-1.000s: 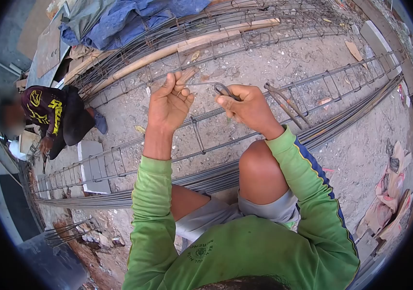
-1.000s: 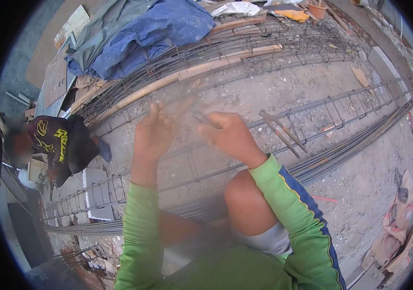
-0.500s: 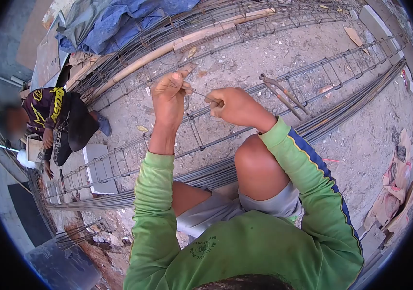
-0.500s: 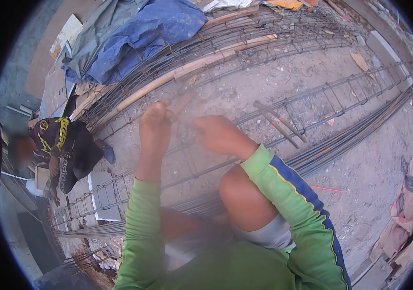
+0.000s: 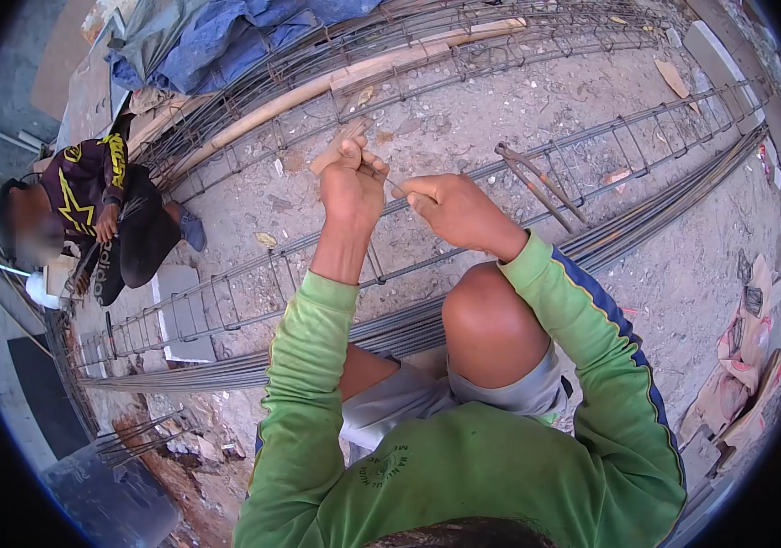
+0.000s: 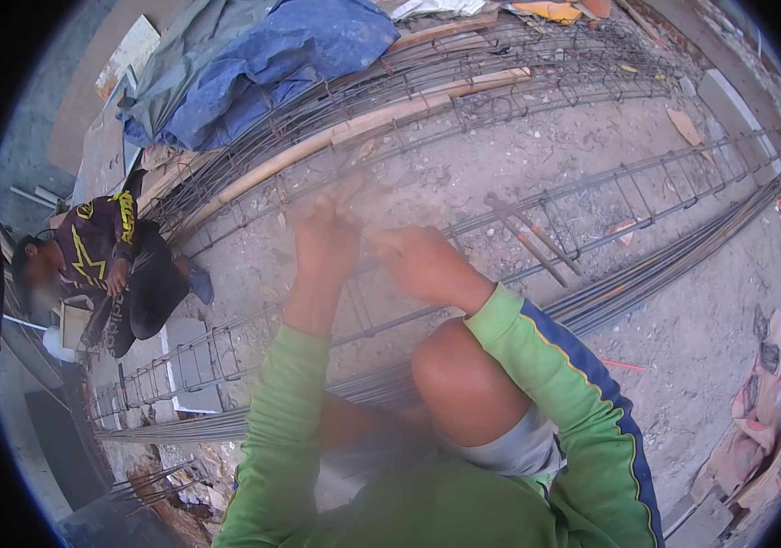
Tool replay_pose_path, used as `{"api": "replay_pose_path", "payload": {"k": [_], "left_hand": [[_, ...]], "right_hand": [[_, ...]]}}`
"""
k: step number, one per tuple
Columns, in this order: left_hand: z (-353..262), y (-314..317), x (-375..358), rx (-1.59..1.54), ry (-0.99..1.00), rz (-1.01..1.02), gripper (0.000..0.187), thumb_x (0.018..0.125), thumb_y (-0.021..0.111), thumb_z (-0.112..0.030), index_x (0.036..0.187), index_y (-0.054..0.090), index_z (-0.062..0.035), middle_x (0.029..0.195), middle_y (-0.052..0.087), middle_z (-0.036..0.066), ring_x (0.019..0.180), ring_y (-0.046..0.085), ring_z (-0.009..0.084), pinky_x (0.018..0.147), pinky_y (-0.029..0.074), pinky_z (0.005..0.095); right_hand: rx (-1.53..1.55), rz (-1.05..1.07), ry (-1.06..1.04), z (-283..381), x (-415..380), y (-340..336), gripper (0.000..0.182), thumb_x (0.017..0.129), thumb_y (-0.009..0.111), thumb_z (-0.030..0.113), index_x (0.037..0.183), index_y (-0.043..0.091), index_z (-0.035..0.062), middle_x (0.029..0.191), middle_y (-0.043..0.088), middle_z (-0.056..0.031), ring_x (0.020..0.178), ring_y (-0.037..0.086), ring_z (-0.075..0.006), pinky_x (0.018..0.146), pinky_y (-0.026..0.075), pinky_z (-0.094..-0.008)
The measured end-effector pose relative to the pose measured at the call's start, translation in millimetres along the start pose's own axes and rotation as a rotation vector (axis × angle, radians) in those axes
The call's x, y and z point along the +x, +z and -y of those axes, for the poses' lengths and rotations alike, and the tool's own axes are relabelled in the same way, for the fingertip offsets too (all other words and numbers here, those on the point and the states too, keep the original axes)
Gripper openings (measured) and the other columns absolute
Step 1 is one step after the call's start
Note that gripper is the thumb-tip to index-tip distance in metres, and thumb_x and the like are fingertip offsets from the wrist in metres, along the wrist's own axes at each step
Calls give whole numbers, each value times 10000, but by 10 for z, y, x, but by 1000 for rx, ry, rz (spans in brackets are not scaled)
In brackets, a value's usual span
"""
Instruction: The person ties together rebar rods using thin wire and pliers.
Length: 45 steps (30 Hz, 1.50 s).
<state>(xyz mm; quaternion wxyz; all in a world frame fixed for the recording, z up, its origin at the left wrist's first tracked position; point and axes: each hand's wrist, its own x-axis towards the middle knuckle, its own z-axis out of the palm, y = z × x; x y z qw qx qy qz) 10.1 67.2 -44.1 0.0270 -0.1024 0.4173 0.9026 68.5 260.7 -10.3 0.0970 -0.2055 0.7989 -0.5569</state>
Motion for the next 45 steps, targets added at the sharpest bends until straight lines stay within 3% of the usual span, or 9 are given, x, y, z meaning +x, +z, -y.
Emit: {"api": "replay_pose_path", "payload": {"k": [3, 7, 9, 10, 15, 19, 23, 36, 45], "left_hand": [[36, -25, -147, 834, 185, 83, 209, 1032, 571, -244, 1065, 616, -42, 890, 638, 60, 762, 590, 180, 771, 506, 364], [-156, 187, -255, 186, -331, 173, 240, 1026, 589, -228, 1076, 657, -4, 920, 672, 68, 800, 625, 198, 776, 517, 367], [-219, 239, -259, 1077, -95, 394, 263, 977, 644, -215, 1041, 719, 28, 889, 710, 103, 827, 671, 215, 774, 533, 363], [-147, 149, -188, 1058, -87, 380, 263, 977, 644, -215, 1041, 719, 28, 889, 710, 103, 827, 671, 215, 774, 533, 363], [705, -391, 424, 1606, 158, 433, 292, 839, 714, -271, 905, 757, 10, 830, 699, 254, 832, 702, 360, 763, 531, 428], [1266, -487, 786, 1553, 22, 366, 331, 820, 720, -296, 867, 745, 31, 854, 688, 290, 843, 686, 405, 781, 527, 444], [1619, -491, 966, 1581, 27, 356, 331, 799, 727, -274, 817, 731, 56, 821, 701, 274, 787, 698, 384, 757, 537, 439], [1174, 48, 840, 874, -439, 162, 108, 798, 763, -18, 776, 708, 72, 765, 702, 163, 641, 662, 216, 542, 508, 371], [1205, 100, 687, 782, -268, 97, 180, 770, 812, -63, 690, 706, 58, 666, 677, 125, 600, 631, 191, 553, 501, 334]], "right_hand": [[-344, -94, -225, -187, -181, 21, 251, 999, 567, 152, 1204, 682, 62, 683, 588, -116, 590, 555, -146, 605, 471, -319], [-131, -3, -11, -229, -467, -204, 247, 998, 555, 136, 1186, 682, 37, 675, 586, -111, 574, 545, -156, 596, 469, -320], [44, -171, 395, -319, -579, -391, 255, 930, 546, 153, 1052, 698, -11, 798, 653, -211, 704, 632, -302, 698, 491, -415], [25, -155, 392, -420, -636, -464, 255, 930, 546, 153, 1052, 698, -11, 798, 653, -211, 704, 632, -302, 698, 491, -415], [96, 52, 553, -750, -748, -546, 215, 971, 516, 81, 973, 702, -28, 603, 470, 13, 546, 435, -77, 505, 346, -279], [-162, 35, 423, -1075, -644, -430, 237, 940, 531, 119, 958, 701, -44, 610, 498, -30, 567, 464, -108, 526, 369, -319], [-425, -104, 366, -1050, -484, -270, 261, 927, 556, 249, 872, 667, 19, 955, 663, -255, 941, 616, -475, 820, 484, -548], [-1040, 62, 457, -742, -250, -148, 176, 904, 542, 172, 964, 666, 61, 806, 706, -251, 773, 716, -413, 734, 559, -529], [-1164, 11, 249, -641, -37, -371, 158, 881, 587, 190, 870, 708, 90, 792, 713, -208, 750, 712, -400, 695, 564, -497]]}}
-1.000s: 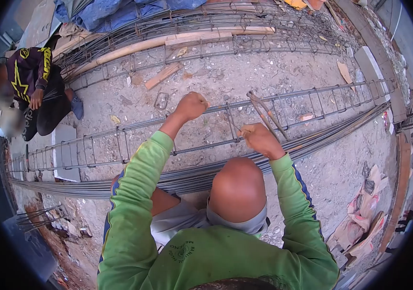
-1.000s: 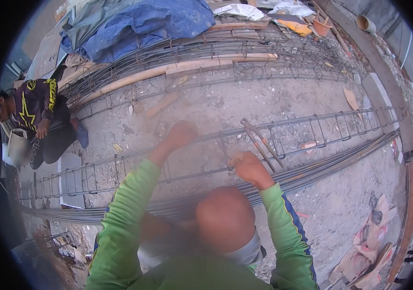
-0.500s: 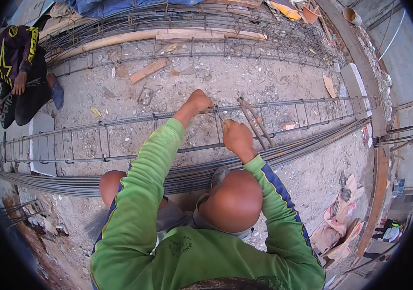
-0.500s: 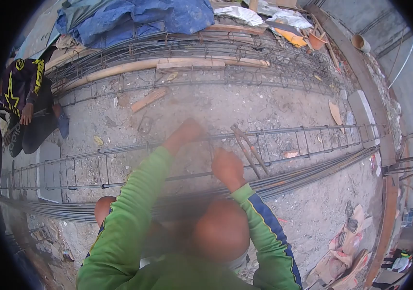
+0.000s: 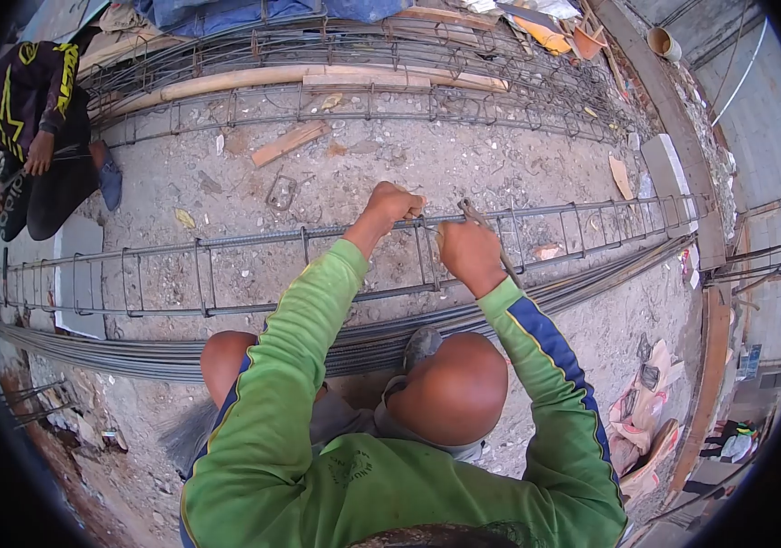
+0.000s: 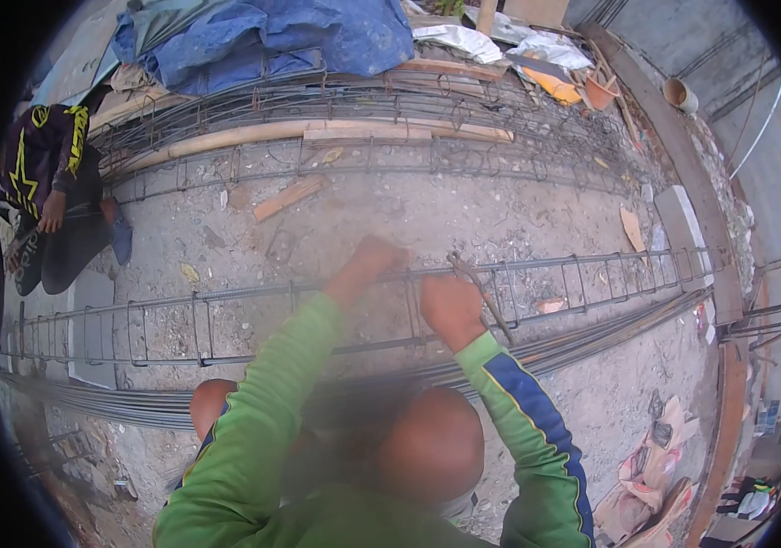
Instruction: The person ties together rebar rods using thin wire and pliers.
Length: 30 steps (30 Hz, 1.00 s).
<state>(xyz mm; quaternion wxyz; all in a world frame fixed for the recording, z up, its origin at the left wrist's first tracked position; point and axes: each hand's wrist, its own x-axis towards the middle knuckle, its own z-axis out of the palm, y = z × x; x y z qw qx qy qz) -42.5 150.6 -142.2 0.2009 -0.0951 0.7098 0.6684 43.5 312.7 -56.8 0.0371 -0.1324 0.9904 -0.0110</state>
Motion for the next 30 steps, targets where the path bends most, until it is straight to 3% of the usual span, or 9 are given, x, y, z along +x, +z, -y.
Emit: {"api": "replay_pose_path", "payload": {"k": [4, 6, 14, 15, 19, 22, 25, 27, 30], "left_hand": [[101, 16, 53, 42, 43, -9, 171, 782, 792, -71, 703, 706, 54, 683, 681, 112, 590, 609, 175, 554, 486, 320], [387, 7, 268, 78, 298, 84, 159, 809, 758, -67, 716, 703, 49, 693, 680, 96, 592, 599, 163, 558, 475, 311], [-18, -22, -163, 36, 90, 149, 56, 841, 701, -26, 829, 683, 25, 853, 710, 82, 766, 628, 147, 695, 496, 281], [14, -14, -183, 119, 195, 159, 52, 844, 697, -23, 864, 670, 16, 898, 714, 87, 791, 637, 151, 719, 504, 287], [56, -19, -140, 347, 369, 176, 70, 870, 662, -32, 935, 645, -16, 981, 731, 96, 839, 664, 172, 785, 518, 314], [96, 26, -154, 518, 446, 114, 59, 894, 623, -43, 952, 634, -40, 998, 738, 90, 857, 667, 190, 796, 515, 339], [143, 59, -188, 577, 413, 74, 70, 911, 590, -46, 975, 616, -61, 1005, 736, 85, 880, 672, 210, 809, 509, 351], [166, 47, -165, 581, 443, 71, 71, 913, 586, -43, 977, 608, -63, 1010, 737, 87, 891, 673, 214, 814, 507, 353], [193, 57, -140, 578, 452, 97, 69, 917, 580, -42, 981, 596, -64, 1025, 740, 90, 910, 676, 221, 826, 505, 354]], "right_hand": [[14, -25, -28, -71, 511, -114, 130, 847, 626, 183, 834, 726, 101, 813, 716, -201, 791, 712, -389, 691, 566, -484], [21, -64, -22, -100, 789, -47, 129, 836, 630, 172, 835, 731, 92, 833, 720, -202, 813, 716, -383, 701, 569, -483], [50, 113, 155, -98, 1347, 574, 201, 834, 655, 161, 981, 764, 77, 1000, 749, -170, 929, 736, -341, 782, 595, -435], [-24, 82, 122, -90, 1314, 554, 171, 840, 641, 159, 914, 792, 127, 933, 767, -99, 881, 753, -292, 716, 595, -401], [-28, 149, 23, -258, 1200, 518, 163, 839, 651, 163, 938, 776, 132, 966, 753, -95, 938, 733, -280, 746, 583, -421], [-14, -222, -139, -515, 901, 454, 198, 832, 687, 209, 999, 724, 110, 1007, 710, -81, 1001, 682, -283, 838, 541, -453], [214, -579, 152, -622, 309, 209, 292, 810, 727, 240, 1046, 651, 85, 1010, 658, -96, 1051, 618, -306, 904, 482, -472], [339, -200, 548, -643, -83, 204, 360, 774, 762, 246, 1056, 624, 70, 1042, 632, -124, 1074, 590, -336, 911, 461, -471], [169, -273, 385, -627, -391, 520, 481, 730, 802, 273, 1119, 631, 48, 1143, 590, -153, 1080, 569, -357, 871, 478, -480]]}}
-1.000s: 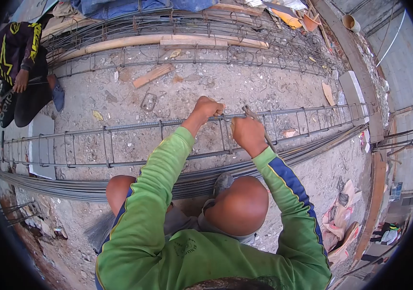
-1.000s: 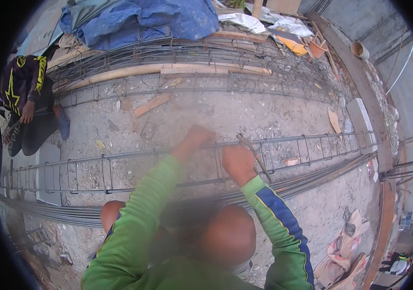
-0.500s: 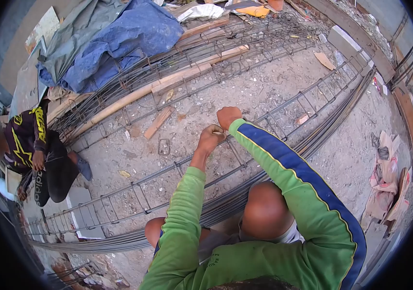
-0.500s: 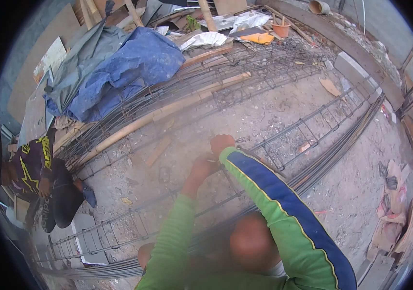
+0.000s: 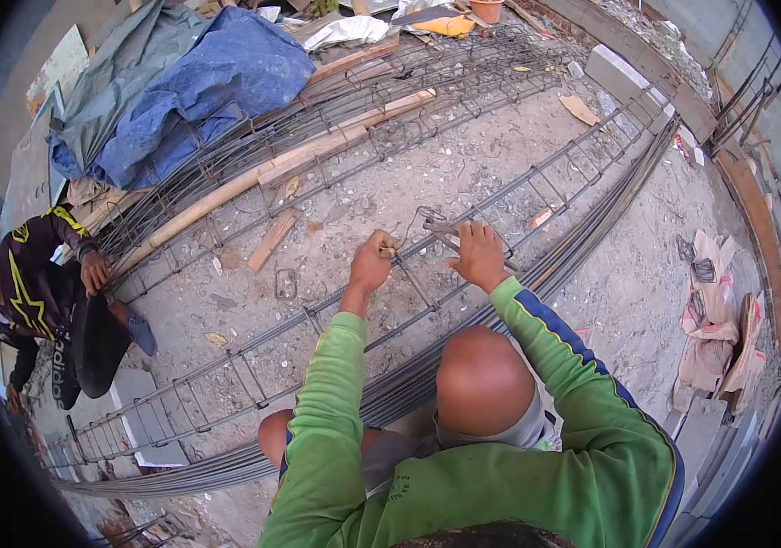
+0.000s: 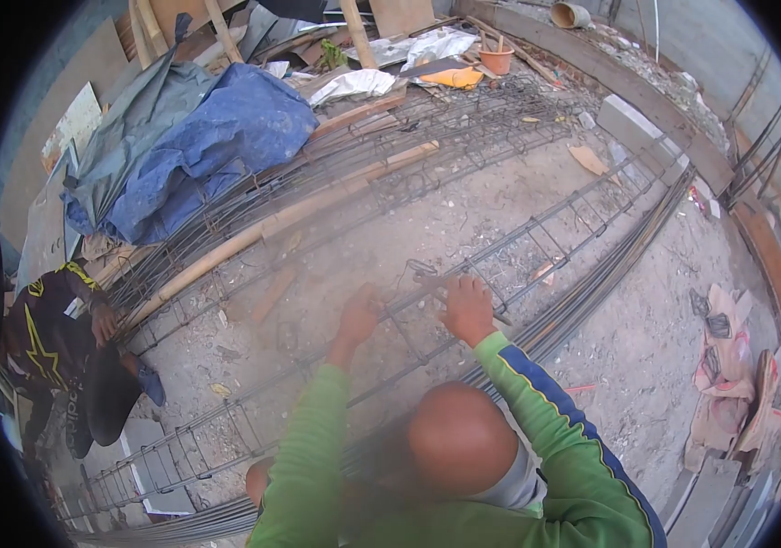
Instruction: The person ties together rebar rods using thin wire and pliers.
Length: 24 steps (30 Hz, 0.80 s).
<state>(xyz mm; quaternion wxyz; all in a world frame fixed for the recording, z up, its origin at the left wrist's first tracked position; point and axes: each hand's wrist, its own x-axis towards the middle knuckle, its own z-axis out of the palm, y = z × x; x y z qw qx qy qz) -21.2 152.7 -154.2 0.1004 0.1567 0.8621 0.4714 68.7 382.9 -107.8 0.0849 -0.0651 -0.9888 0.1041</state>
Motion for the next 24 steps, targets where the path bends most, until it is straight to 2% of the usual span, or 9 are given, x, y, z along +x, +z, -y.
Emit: {"api": "replay_pose_path", "payload": {"k": [2, 5, 7, 11, 14, 17, 20, 23, 24], "left_hand": [[-27, -1, -1, -16, -16, 13, 67, 919, 577, -44, 982, 591, -63, 1035, 742, 90, 918, 678, 224, 832, 504, 353], [-73, -34, -46, -27, 1, -3, 58, 922, 577, -48, 977, 583, -61, 1050, 745, 92, 925, 679, 221, 830, 504, 350], [-96, -61, -48, -37, -2, 14, 53, 928, 572, -54, 979, 577, -66, 1057, 746, 90, 933, 684, 239, 836, 505, 364], [-89, -65, -74, 34, 14, -21, 45, 938, 564, -64, 982, 559, -71, 1059, 747, 82, 951, 684, 263, 853, 503, 380], [-99, -53, -49, 31, 17, 6, 49, 944, 554, -65, 988, 536, -74, 1063, 746, 74, 980, 680, 283, 864, 497, 395], [-111, -55, -43, 50, 9, 19, 57, 944, 549, -56, 987, 517, -74, 1064, 742, 76, 993, 676, 281, 861, 492, 399], [-50, -34, 0, 38, -1, 19, 58, 943, 545, -51, 986, 515, -75, 1042, 735, 87, 966, 670, 288, 843, 489, 402], [-5, -19, 14, 41, 46, 32, 61, 941, 542, -48, 986, 512, -76, 1016, 728, 96, 937, 664, 295, 828, 486, 402], [13, -5, 22, 15, 53, 24, 63, 941, 537, -45, 989, 511, -76, 1008, 725, 99, 931, 662, 298, 824, 485, 402]], "right_hand": [[11, -56, -27, -195, 22, 245, 495, 724, 791, 308, 1109, 630, 42, 1160, 553, -152, 1069, 564, -354, 877, 474, -493], [-29, -3, -7, -235, 42, 210, 411, 750, 719, 274, 1084, 653, 44, 1128, 607, -162, 1073, 582, -362, 885, 469, -517], [-136, 198, 39, -242, 103, 85, 353, 760, 639, 206, 1067, 685, 37, 1074, 664, -181, 1071, 602, -377, 878, 466, -547], [-238, 286, 55, -427, -12, -170, 266, 772, 595, 194, 973, 704, 58, 1023, 694, -179, 1062, 598, -383, 907, 458, -531], [-212, 218, 97, -656, 16, -341, 239, 768, 603, 176, 939, 714, 51, 1025, 687, -175, 1052, 602, -377, 893, 466, -540], [-193, 36, 243, -946, 141, -259, 204, 785, 585, 151, 899, 719, 48, 1003, 683, -173, 1055, 600, -371, 895, 469, -529], [-200, -52, 262, -1205, 295, 27, 251, 770, 640, 158, 981, 728, 53, 1025, 683, -174, 1068, 605, -392, 861, 494, -545], [-225, 8, 214, -1096, 265, 65, 247, 792, 614, 119, 1012, 709, 62, 1073, 654, -169, 1075, 583, -371, 900, 465, -508], [-156, -85, 121, -850, 213, -65, 299, 780, 635, 107, 1071, 692, 69, 1119, 634, -157, 1094, 569, -365, 911, 456, -501]]}}
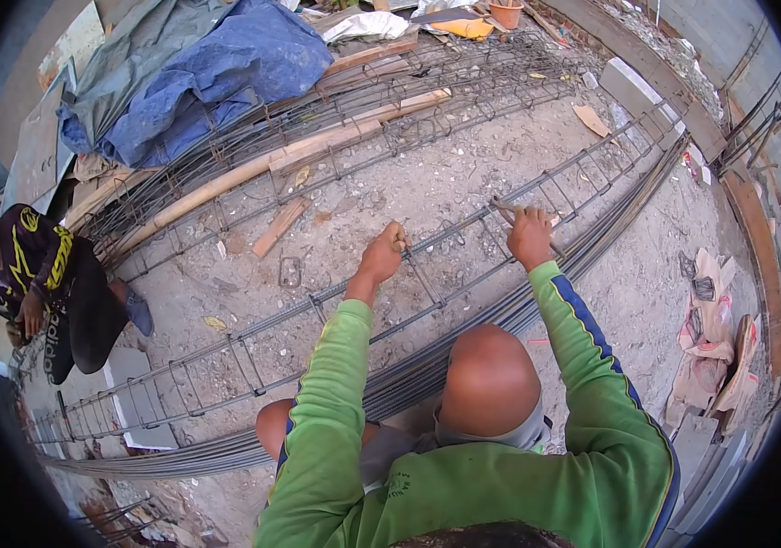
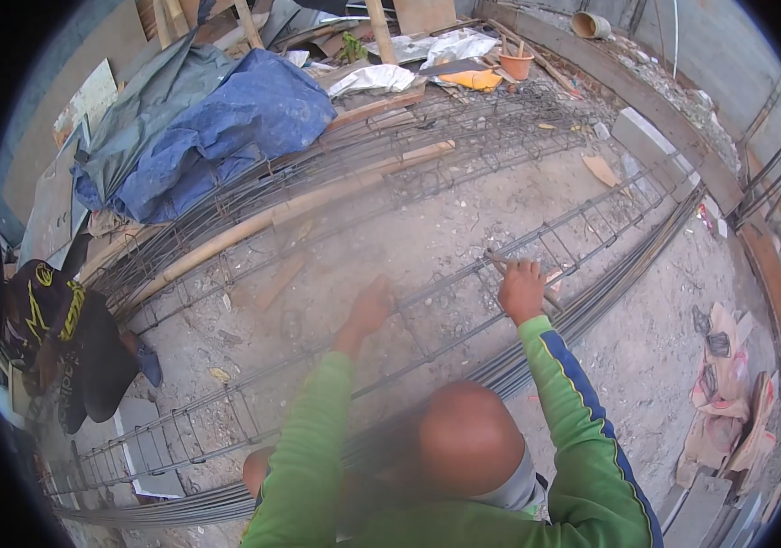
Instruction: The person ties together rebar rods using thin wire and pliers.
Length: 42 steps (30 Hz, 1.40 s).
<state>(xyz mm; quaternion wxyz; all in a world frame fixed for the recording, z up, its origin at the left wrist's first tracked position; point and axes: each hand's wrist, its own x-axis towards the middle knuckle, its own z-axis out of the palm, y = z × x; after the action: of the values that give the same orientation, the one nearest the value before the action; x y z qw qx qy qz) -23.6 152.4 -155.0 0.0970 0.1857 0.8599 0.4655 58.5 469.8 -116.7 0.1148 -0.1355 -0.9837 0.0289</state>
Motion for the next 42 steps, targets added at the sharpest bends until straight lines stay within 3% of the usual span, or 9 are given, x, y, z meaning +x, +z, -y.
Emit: {"api": "replay_pose_path", "payload": {"k": [3, 9, 16, 21, 25, 27, 30, 37, 42], "left_hand": [[10, 13, 25, -8, -16, 24, 68, 941, 527, -39, 994, 508, -77, 998, 721, 104, 929, 661, 302, 820, 484, 404], [11, 44, 7, 18, 1, 9, 71, 943, 519, -35, 998, 507, -79, 1001, 717, 108, 937, 661, 303, 823, 484, 405], [-48, -8, 41, 32, -76, 65, 57, 941, 530, -47, 989, 514, -74, 972, 707, 92, 932, 656, 283, 841, 480, 393], [-16, -6, 26, -18, -29, 33, 52, 935, 532, -46, 979, 527, -73, 963, 705, 82, 907, 648, 263, 832, 480, 386], [28, 23, 48, 5, -32, 41, 75, 920, 534, -31, 981, 533, -74, 955, 703, 83, 896, 645, 260, 813, 480, 378], [8, 26, 72, -11, -42, 48, 83, 914, 533, -25, 981, 535, -75, 953, 701, 86, 895, 645, 261, 805, 481, 379], [88, 42, 58, -21, -23, 27, 91, 906, 533, -19, 977, 539, -76, 947, 698, 93, 887, 642, 265, 790, 480, 384], [72, 32, 60, -4, 5, 12, 82, 903, 527, -29, 971, 541, -72, 929, 694, 99, 879, 638, 283, 787, 483, 398], [40, 18, 5, -79, 3, -20, 98, 893, 529, -36, 981, 550, -74, 917, 688, 102, 863, 637, 284, 779, 483, 398]], "right_hand": [[253, -71, -403, 460, -119, -133, 449, 751, 689, 90, 1197, 642, 88, 1205, 587, -111, 1150, 527, -334, 929, 427, -473], [101, 39, -702, 740, 119, 263, 323, 857, 652, 148, 1174, 633, 90, 1179, 625, -97, 1097, 559, -322, 932, 422, -452], [362, 499, -432, 825, 874, 312, 299, 895, 639, 344, 1004, 658, 66, 1011, 713, -111, 994, 638, -397, 855, 439, -509], [64, 839, -336, 937, 950, 592, 602, 1014, 402, 592, 1116, 696, 77, 1099, 731, -155, 1084, 671, -347, 973, 456, -499], [25, 643, -242, 1171, 617, 391, 457, 1011, 481, 454, 1093, 700, 61, 1152, 700, -172, 1079, 650, -355, 964, 449, -514], [135, 53, -424, 1285, 352, -31, 309, 957, 571, 283, 1118, 687, 47, 1173, 673, -178, 1086, 610, -375, 949, 427, -559], [433, 348, -429, 1263, 58, 203, 263, 885, 623, 165, 1122, 668, 61, 1086, 671, -168, 1049, 581, -377, 907, 396, -587], [369, 281, -505, 1245, -351, 306, 168, 893, 573, 144, 1025, 657, 81, 958, 687, -147, 1052, 584, -369, 878, 435, -531], [370, 366, -544, 1141, -381, 408, 229, 905, 610, 214, 1088, 690, 103, 827, 680, -192, 841, 648, -398, 726, 490, -479]]}}
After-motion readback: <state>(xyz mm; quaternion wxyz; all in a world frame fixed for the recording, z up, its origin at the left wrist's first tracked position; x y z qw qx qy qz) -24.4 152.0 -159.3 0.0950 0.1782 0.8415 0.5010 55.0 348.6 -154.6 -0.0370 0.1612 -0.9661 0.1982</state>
